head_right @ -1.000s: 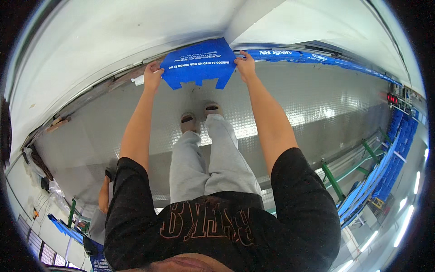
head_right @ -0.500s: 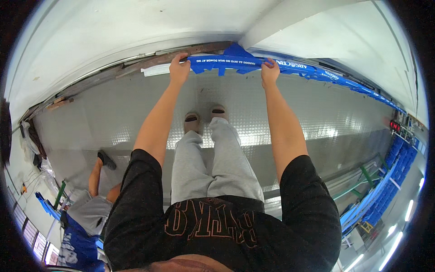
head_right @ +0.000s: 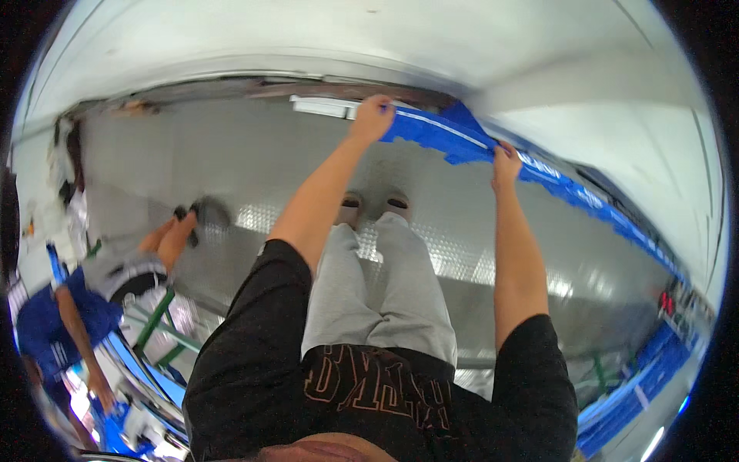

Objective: Smoothing garments onto printing platens and moving finished garments to a conveyor line.

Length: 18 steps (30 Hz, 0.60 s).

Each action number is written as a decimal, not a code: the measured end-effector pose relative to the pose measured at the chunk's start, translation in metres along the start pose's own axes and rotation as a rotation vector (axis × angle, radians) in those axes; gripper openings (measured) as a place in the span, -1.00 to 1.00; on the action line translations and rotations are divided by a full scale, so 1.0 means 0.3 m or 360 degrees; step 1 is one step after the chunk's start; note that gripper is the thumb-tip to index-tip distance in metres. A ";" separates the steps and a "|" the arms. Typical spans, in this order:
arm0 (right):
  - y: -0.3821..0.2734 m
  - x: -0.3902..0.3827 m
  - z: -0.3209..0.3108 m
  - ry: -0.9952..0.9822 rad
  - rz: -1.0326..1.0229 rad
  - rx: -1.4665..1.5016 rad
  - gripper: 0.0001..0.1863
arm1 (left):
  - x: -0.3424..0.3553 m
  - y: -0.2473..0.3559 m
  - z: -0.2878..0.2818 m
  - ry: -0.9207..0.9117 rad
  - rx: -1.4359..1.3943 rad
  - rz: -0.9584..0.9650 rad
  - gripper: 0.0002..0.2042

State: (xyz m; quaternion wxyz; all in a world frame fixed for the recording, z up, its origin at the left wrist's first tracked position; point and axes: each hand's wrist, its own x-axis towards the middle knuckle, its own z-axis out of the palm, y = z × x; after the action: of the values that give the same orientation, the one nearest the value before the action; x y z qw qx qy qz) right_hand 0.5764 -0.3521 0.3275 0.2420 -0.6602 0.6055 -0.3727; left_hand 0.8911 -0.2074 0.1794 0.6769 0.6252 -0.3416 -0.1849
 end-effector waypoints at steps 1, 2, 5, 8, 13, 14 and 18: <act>-0.051 -0.013 0.059 -0.0183 -0.0043 0.0032 -0.56 | 0.034 -0.025 -0.104 -0.0027 -0.0089 0.0025 -0.68; -0.072 -0.027 0.043 -0.0331 -0.0004 0.0314 -0.46 | 0.015 0.009 -0.160 -0.0116 -0.0168 -0.0010 -0.58; -0.146 -0.158 -0.159 0.0050 -0.0818 -0.0895 -0.48 | -0.214 0.240 -0.307 0.0062 -0.0044 0.0276 -0.49; -0.373 -0.575 -0.033 -0.0031 -0.1428 -0.1300 -0.52 | -0.601 0.306 -0.647 0.0098 -0.0285 -0.0095 -0.51; -1.026 -1.543 0.236 -0.1617 -0.1192 -0.0457 -0.66 | -1.488 0.236 -1.155 0.0872 -0.0479 -0.0952 -0.65; -1.180 -1.719 0.280 -0.1757 -0.1422 -0.0424 -0.69 | -1.586 0.251 -1.255 0.1037 -0.0366 -0.1309 -0.72; -1.593 -2.441 0.371 -0.2734 -0.0964 -0.0334 -0.51 | -2.184 0.584 -1.930 0.1337 -0.0036 -0.1088 -0.82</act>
State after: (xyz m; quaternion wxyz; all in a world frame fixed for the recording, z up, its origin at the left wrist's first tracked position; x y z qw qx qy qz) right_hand 0.9677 0.4223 0.4829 0.4397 -0.8596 0.0492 0.2557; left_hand 0.8042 0.6797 0.2072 0.6631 0.7136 0.1833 -0.1324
